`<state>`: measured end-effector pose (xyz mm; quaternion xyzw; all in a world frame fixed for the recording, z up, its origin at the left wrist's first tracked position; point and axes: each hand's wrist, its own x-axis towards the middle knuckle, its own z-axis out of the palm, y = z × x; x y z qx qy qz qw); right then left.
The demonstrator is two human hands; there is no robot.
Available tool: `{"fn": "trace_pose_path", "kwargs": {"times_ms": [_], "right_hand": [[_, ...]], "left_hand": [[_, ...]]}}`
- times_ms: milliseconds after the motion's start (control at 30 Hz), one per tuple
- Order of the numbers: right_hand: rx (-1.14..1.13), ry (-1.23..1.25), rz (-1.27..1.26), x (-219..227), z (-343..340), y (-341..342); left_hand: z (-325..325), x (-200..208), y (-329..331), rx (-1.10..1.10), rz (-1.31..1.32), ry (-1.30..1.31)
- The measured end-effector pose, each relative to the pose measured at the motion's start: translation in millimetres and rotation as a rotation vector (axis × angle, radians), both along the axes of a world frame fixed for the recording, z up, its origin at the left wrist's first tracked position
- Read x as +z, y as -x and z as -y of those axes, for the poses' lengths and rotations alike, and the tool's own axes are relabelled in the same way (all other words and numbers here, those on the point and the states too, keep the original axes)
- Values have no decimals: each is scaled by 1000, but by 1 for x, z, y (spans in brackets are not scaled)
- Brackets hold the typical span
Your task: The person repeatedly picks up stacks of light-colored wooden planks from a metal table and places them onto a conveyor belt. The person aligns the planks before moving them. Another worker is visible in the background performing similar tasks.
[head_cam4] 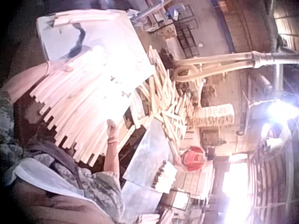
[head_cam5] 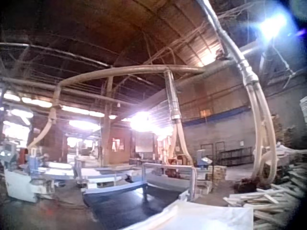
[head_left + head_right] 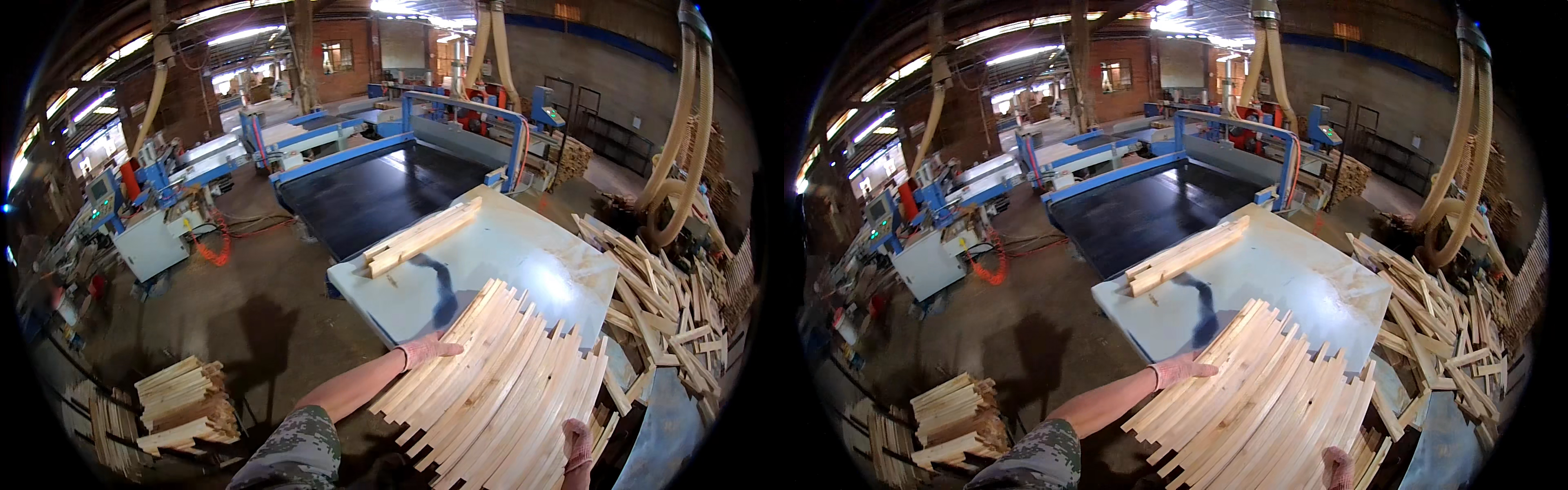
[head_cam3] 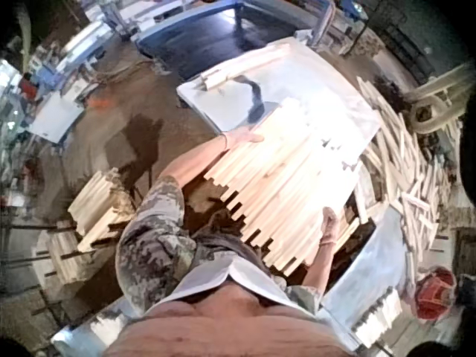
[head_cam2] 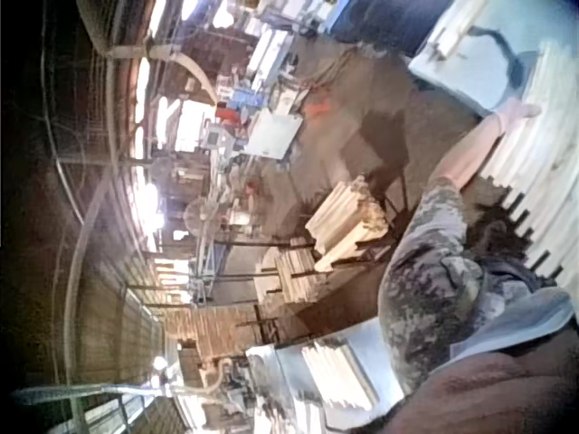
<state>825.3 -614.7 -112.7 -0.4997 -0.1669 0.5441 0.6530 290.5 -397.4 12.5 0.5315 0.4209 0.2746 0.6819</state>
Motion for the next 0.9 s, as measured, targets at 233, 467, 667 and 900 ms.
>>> {"fn": "trace_pose_path", "kwargs": {"times_ms": [233, 467, 667, 900], "right_hand": [[-142, 128, 100, 76, -51, 57], [-275, 123, 88, 57, -143, 66], [-273, 84, 44, 50, -232, 90], [-230, 55, 45, 56, -336, 174]], "left_hand": [[-114, 65, -28, -311, -904, -328], [-225, 52, -35, -251, -912, -379], [-333, 30, 32, 268, -1066, -1064], [-412, 21, 146, 127, -1048, -498]]}}
